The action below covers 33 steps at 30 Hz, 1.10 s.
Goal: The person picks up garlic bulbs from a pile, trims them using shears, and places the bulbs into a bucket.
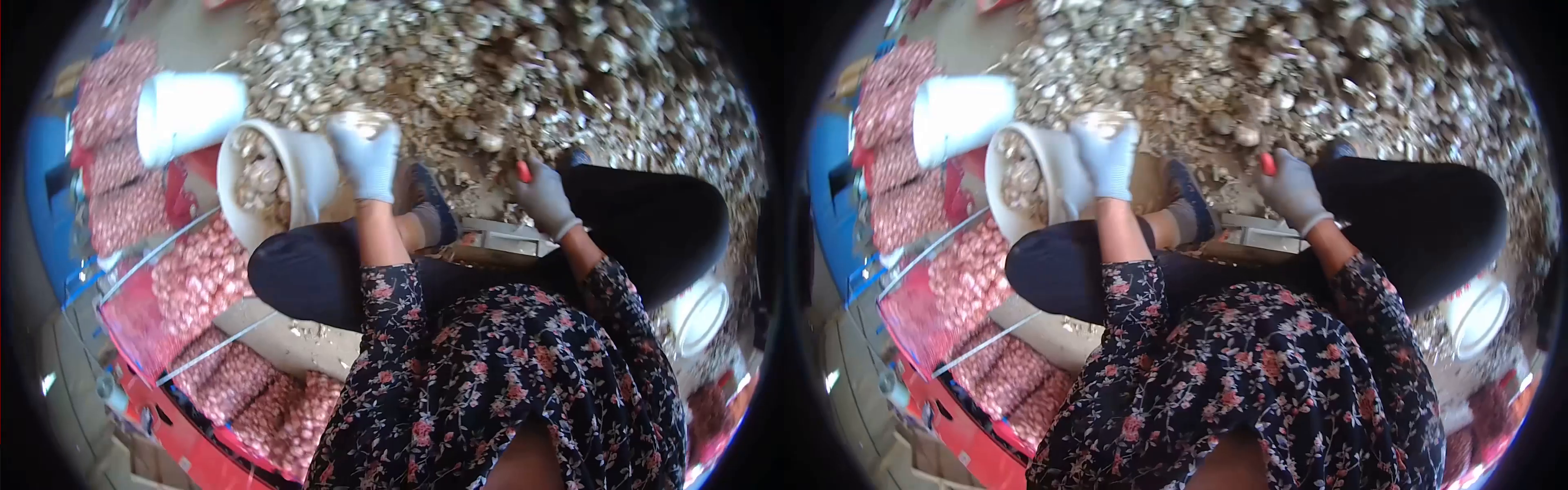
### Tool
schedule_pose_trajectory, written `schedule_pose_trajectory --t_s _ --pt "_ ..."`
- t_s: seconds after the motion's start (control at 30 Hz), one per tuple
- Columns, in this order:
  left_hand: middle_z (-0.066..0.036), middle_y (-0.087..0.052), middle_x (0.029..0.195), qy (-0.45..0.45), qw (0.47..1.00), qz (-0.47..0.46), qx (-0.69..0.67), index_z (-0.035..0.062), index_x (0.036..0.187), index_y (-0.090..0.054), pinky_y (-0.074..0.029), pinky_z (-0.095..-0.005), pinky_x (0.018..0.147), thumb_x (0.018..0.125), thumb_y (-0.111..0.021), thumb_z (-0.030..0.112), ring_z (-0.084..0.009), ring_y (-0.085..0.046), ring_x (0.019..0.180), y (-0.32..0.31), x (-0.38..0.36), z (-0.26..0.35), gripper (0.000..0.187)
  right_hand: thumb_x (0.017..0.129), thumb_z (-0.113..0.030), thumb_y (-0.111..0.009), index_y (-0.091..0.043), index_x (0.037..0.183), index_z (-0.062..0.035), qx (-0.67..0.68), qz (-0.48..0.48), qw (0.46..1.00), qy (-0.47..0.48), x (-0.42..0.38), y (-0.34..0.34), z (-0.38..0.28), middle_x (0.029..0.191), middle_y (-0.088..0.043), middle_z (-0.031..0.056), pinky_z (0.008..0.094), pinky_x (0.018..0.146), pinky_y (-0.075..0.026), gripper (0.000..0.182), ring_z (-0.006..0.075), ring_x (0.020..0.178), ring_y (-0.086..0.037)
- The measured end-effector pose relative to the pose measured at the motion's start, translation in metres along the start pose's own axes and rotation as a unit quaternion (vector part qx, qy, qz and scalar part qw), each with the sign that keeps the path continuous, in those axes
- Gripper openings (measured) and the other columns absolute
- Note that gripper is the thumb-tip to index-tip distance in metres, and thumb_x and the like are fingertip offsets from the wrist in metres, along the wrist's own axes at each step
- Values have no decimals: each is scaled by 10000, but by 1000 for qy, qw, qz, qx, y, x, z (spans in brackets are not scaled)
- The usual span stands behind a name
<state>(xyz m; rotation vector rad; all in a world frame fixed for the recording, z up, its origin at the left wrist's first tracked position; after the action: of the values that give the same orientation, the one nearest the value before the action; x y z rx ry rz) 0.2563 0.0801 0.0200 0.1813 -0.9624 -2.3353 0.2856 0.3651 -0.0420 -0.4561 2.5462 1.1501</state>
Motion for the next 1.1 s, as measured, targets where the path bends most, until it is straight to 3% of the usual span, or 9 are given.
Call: schedule_pose_trajectory --t_s 0.13,0.37,0.5,0.67,0.73,0.87,0.93,1.0,1.1 --pt "-153 -590 927 86 959 179 203 -10 1023 -504 -503 -397 741 687 -619 75 -300 -609 775 149 38 -10 365 819 -304 -582 -524 853 6 24 -28 999 -11 -4 3 -12 816 -598 278 500 760 -452 317 448 845 -581" --pt "-151 -615 813 -3 834 228 502 30 998 -604 -495 -414 711 750 -582 167 -321 -604 712 129 58 -24 285 827 -298 -568 -486 877 14 -11 -70 997 -31 -10 -2 -22 781 -598 287 512 748 -449 327 457 820 -586" --pt "-165 -672 833 74 993 39 84 20 857 -663 -496 -347 714 715 -602 151 -286 -647 768 7 104 -99 202 832 -285 -548 -457 884 10 -23 -75 996 -41 -15 -1 -18 747 -593 286 531 729 -443 313 462 785 -585" --pt "-146 -670 882 31 978 -71 195 46 1012 -640 -493 -345 728 675 -677 155 -236 -636 796 -88 141 -154 357 835 -291 -548 -439 929 -6 -36 -123 988 -83 -27 -3 -16 804 -592 280 532 720 -447 320 462 799 -577" --pt "-192 -522 1186 37 926 -219 306 139 1275 -412 -480 -457 837 702 -709 198 -384 -565 1051 -119 136 -114 648 837 -300 -551 -429 942 -7 -38 -133 986 -88 -23 -3 -16 812 -592 276 527 717 -450 334 455 800 -582" --pt "-149 -268 1377 95 858 -325 387 189 1340 -330 -500 -437 853 708 -758 232 -352 -578 1050 -146 144 -97 764 847 -293 -548 -436 973 2 -34 -135 985 -99 -28 3 -21 805 -603 260 519 716 -458 339 443 791 -593" --pt "-149 -433 1246 72 870 -304 380 116 1308 -372 -508 -431 829 710 -749 184 -322 -591 1018 -148 141 -111 710 849 -277 -546 -438 980 0 -34 -152 983 -97 -25 -3 -20 792 -607 256 520 712 -460 325 441 781 -598" --pt "-103 -556 1019 25 965 -253 -67 46 1229 -441 -518 -413 792 706 -739 142 -259 -597 974 -154 143 -158 609 848 -266 -547 -442 954 -6 -11 -130 988 -80 -21 -5 -24 770 -605 258 521 712 -459 300 440 781 -600" --pt "-34 -587 923 150 876 -304 -344 65 1161 -506 -473 -304 668 722 -742 227 -146 -565 827 -100 91 -60 525 845 -256 -549 -449 941 -12 4 -123 991 -50 -19 5 -35 752 -599 262 513 718 -463 280 442 776 -597"
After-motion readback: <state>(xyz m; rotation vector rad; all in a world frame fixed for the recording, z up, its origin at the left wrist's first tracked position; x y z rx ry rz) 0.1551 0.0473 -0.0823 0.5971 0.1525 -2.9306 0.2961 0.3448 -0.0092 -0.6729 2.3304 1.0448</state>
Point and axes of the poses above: each hand's wrist, its own x-axis towards the middle knuckle, its own y-axis out of the back of the hand, z = x × y, the point moved 5 cm from there along x, towards the middle knuckle
